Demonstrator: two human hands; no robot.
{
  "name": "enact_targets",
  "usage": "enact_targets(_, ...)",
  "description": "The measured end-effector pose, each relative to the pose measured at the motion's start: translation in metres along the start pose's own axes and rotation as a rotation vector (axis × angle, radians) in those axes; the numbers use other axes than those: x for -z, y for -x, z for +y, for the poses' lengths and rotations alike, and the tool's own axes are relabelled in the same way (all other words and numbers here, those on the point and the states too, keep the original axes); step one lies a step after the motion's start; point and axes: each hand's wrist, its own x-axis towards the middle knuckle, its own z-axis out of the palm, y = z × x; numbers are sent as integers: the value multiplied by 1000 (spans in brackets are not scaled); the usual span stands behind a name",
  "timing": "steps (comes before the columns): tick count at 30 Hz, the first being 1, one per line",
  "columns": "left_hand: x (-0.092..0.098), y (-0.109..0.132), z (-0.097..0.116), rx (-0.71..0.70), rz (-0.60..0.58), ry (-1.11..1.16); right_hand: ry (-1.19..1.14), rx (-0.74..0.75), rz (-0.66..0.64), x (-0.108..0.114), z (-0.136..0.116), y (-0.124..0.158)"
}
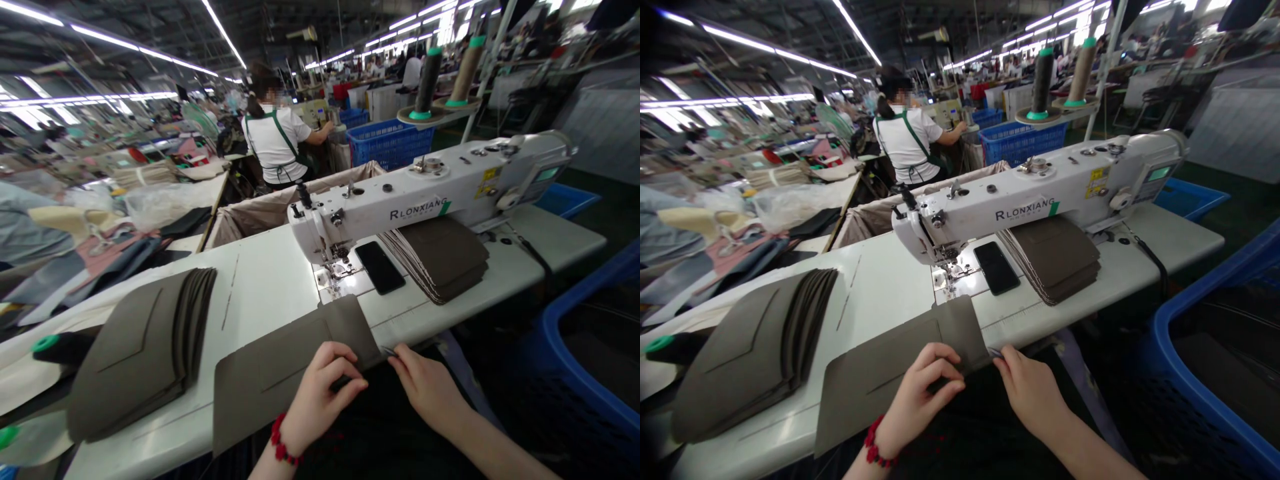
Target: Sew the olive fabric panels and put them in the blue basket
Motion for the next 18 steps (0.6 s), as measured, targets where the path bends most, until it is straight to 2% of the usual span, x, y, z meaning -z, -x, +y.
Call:
enact_targets(1,15,3,-6,23,-13,-60,-57,-16,2,3,1,1)
enact_targets(3,41,11,-23,147,65,-249,-203,-48,-18,6,1,4)
enact_targets(5,60,18,-41,254,117,-458,-358,-76,-61,4,-3,4)
enact_targets(7,69,25,-53,301,104,-591,-488,-105,-92,-2,-10,1)
enact_targets(9,71,29,-56,347,109,-650,-582,-130,-96,-8,-18,-5)
enact_targets(12,73,32,-49,433,160,-613,-640,-112,-85,-12,-28,-15)
enact_targets(14,76,35,-41,447,155,-487,-615,-70,-91,-10,-29,-19)
enact_targets(16,86,39,-32,449,110,-303,-522,-42,-92,-3,-21,-21)
enact_targets(18,105,46,-25,463,101,-113,-385,-33,-56,9,-2,-19)
